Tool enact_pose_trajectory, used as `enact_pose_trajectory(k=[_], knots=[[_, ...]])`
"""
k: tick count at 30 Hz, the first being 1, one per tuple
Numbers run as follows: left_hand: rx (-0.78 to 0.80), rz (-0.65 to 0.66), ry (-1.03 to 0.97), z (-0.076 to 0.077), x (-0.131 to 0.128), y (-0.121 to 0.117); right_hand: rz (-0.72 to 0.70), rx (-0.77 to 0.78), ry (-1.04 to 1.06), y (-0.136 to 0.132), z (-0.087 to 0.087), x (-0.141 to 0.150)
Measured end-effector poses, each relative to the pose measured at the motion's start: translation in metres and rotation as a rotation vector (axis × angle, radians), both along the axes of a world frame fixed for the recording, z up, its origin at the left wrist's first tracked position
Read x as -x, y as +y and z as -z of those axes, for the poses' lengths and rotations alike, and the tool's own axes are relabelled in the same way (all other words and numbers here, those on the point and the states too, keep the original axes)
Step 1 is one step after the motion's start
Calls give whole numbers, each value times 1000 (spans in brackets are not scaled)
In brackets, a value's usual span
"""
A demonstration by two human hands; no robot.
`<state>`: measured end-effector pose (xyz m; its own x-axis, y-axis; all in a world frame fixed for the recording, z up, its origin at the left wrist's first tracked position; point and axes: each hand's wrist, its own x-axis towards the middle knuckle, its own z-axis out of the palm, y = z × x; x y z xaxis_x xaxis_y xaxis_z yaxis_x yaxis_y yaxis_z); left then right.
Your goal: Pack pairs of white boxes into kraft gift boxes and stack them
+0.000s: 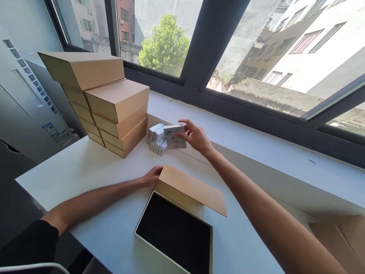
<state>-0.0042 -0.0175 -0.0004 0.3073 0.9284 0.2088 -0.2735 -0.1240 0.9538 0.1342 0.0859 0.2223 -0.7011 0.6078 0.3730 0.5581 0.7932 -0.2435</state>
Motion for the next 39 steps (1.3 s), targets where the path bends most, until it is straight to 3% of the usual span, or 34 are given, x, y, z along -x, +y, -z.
enact_pose_trajectory(k=[3,6,8,11,13,16,18,20,24,27,30,32,35,37,39], knots=[[-1,-29,36,1,1,-2,103,236,300,-62,-27,-32],[8,-69,64,2,4,-4,284,373,478,-139,-29,-63],[11,-99,89,2,5,-6,393,432,467,-186,-13,-83],[-5,-125,120,1,8,-8,540,539,342,-239,29,-107],[-31,-138,127,-2,9,-10,615,581,221,-260,59,-117],[-67,-163,140,-8,10,-13,638,621,-5,-270,92,-116],[-70,-176,151,-11,9,-16,566,669,-166,-267,105,-104],[-63,-186,155,-14,9,-17,386,728,-289,-261,111,-86],[-49,-178,146,-16,9,-18,55,810,-375,-251,112,-52],[-30,-163,134,-15,8,-16,-26,784,-463,-248,97,-41],[-22,-142,115,-14,7,-14,-91,657,-500,-232,63,-38],[-26,-120,102,-13,7,-12,-51,508,-389,-202,37,-34],[-26,-93,85,-15,6,-11,54,157,-213,-124,17,-18],[-29,-85,74,-15,6,-10,22,-125,-369,-66,21,-3],[-37,-78,64,-15,5,-8,-41,-172,-460,-18,37,13]])
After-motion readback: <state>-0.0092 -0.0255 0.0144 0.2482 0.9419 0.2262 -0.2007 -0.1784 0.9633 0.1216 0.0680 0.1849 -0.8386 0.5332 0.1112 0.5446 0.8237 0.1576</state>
